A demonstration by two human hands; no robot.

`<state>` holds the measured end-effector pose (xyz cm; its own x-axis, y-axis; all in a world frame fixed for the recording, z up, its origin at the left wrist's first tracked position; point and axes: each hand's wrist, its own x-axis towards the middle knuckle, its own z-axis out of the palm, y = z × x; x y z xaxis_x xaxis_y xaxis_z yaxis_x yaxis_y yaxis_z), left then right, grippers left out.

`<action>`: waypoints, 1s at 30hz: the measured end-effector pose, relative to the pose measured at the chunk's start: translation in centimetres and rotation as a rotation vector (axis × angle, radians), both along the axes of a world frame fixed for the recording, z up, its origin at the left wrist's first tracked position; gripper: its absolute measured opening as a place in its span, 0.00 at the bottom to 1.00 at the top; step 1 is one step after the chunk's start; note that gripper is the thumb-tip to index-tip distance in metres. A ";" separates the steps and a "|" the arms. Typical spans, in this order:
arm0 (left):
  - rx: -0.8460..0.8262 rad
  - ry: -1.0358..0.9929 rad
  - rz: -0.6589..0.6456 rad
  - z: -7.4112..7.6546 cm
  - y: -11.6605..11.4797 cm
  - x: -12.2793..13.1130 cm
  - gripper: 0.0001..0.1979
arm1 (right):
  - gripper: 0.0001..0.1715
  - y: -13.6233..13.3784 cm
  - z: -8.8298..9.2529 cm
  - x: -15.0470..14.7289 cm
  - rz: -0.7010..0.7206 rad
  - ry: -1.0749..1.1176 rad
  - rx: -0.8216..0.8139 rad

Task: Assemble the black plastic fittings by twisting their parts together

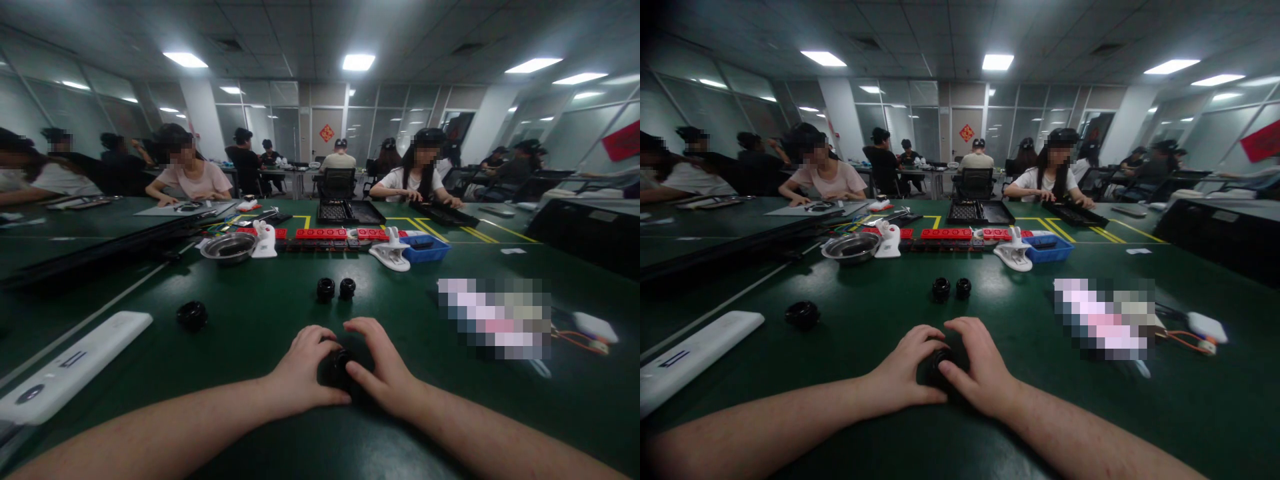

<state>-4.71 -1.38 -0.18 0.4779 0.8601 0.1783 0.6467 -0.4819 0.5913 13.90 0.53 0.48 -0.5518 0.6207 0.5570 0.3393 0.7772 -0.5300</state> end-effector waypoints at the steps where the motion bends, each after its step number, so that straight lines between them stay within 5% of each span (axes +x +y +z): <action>1: 0.010 0.010 0.010 0.1 0.0 0.1 0.25 | 0.24 0.0 0.0 -0.1 -0.007 -0.013 -0.002; 5: 0.012 0.004 0.035 0.4 0.0 0.2 0.20 | 0.22 -0.3 0.2 -0.2 0.027 -0.050 -0.056; 10: 0.002 0.015 0.023 0.4 0.0 0.2 0.24 | 0.29 -0.4 0.4 0.1 0.250 0.003 -0.056; 17: 0.019 0.033 0.005 0.2 0.1 0.2 0.20 | 0.28 -0.4 0.4 -0.2 0.089 -0.087 -0.062; 23: 0.010 0.034 -0.003 0.4 0.0 0.1 0.26 | 0.34 -0.5 0.6 -0.2 0.296 -0.031 -0.004; 30: 0.039 0.041 -0.003 -0.1 0.2 0.1 0.21 | 0.26 -0.4 0.3 -0.3 0.049 -0.094 -0.056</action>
<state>-4.62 -1.20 -0.32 0.4884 0.8512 0.1921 0.6681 -0.5064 0.5451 13.56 0.13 0.80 -0.6304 0.6206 0.4664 0.3521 0.7640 -0.5407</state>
